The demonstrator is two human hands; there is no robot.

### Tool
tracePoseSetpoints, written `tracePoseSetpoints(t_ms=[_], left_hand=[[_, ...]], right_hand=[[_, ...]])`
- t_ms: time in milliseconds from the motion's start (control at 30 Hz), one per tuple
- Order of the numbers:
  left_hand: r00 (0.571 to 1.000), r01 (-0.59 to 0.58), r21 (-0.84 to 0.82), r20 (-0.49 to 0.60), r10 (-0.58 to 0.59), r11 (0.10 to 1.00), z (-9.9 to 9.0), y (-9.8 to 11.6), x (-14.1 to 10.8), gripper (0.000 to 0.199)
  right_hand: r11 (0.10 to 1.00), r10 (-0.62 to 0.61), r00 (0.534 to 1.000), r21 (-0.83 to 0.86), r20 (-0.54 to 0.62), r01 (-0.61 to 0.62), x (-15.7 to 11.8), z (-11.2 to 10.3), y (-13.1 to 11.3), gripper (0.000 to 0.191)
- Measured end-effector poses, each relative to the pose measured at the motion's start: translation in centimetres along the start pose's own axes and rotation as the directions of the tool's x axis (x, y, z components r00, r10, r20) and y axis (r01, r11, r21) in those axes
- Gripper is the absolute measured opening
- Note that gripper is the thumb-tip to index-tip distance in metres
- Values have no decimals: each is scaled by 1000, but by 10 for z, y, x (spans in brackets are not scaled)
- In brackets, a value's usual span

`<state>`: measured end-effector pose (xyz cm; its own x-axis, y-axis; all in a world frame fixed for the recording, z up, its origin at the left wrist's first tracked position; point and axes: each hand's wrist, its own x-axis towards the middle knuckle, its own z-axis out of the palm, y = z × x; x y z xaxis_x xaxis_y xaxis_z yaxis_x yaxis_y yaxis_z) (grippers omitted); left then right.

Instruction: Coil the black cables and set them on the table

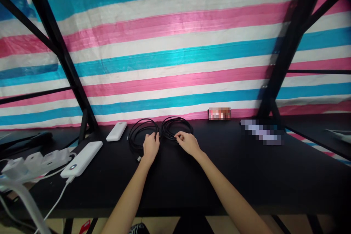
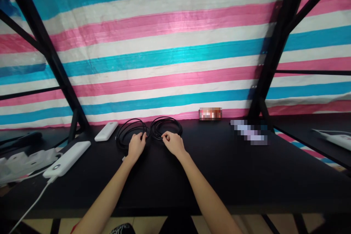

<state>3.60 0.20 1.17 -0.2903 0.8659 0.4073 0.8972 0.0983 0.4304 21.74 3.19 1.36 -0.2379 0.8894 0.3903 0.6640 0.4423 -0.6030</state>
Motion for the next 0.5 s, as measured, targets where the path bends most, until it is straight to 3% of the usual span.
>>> tracePoseSetpoints(t_ms=[133,333,500], left_hand=[[1000,-10,-28,-28,9,1000,-1,1,0,36],[981,-65,-131,-190,39,989,-6,4,-3,39],[976,-116,-159,-199,83,981,-10,8,-7,40]], right_hand=[[1000,-12,1000,-11,6,12,0,1,0,17],[1000,4,1000,-4,11,-4,0,1,-1,17],[992,32,999,125,18,-34,0,1,-1,23]])
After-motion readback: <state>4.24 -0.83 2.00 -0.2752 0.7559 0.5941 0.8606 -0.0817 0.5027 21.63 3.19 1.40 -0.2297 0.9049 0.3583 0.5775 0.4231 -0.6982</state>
